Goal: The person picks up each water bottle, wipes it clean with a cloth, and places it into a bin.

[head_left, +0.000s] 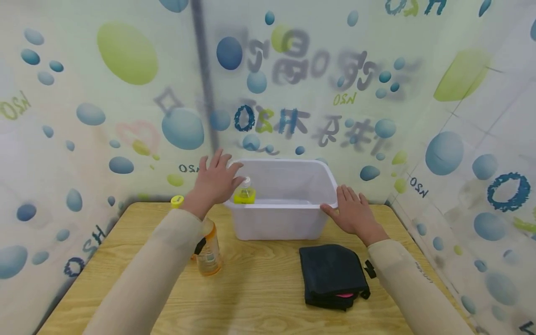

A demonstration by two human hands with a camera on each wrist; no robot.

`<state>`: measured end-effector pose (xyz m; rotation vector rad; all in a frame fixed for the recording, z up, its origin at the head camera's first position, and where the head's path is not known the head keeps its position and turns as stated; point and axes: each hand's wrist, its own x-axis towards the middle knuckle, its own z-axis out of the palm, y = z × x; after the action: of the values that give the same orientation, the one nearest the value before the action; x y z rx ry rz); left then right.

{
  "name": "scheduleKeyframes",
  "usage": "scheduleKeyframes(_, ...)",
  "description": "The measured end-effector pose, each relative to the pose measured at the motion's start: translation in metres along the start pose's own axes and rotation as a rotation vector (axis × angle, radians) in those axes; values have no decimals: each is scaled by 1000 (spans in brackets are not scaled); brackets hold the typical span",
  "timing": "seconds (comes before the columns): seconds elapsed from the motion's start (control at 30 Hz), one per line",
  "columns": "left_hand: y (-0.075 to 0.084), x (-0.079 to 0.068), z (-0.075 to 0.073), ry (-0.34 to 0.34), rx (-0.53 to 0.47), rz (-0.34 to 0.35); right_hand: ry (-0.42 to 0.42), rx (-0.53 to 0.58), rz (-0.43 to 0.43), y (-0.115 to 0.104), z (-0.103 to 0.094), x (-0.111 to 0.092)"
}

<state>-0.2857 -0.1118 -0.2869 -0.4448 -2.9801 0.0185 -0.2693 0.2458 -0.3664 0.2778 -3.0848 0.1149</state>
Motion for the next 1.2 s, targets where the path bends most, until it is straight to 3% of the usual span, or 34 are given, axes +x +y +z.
scheduleKeyframes(0.2, -15, -17, -10, 55, -46, 39, 14, 7, 4, 0, -2, -4)
scheduleKeyframes(0.43, -32, -51, -13, 166, -97, 116, 21, 17, 13, 9, -3, -19)
scheduleKeyframes(0.67, -50, -86, 10, 261, -76, 213, 28, -42, -11, 21, 17, -50)
scheduleKeyframes(0.8, -58, -99, 26, 298, -72, 219, 30, -76, -24, 21, 38, -66)
scheduleKeyframes(0.97, -64, -107, 40, 313, -87, 203, 10, -44, -66, 14, 63, -83)
scheduleKeyframes(1.2, -67, -109, 51, 319, -115, 214, -86, 102, -211, -11, 91, -99)
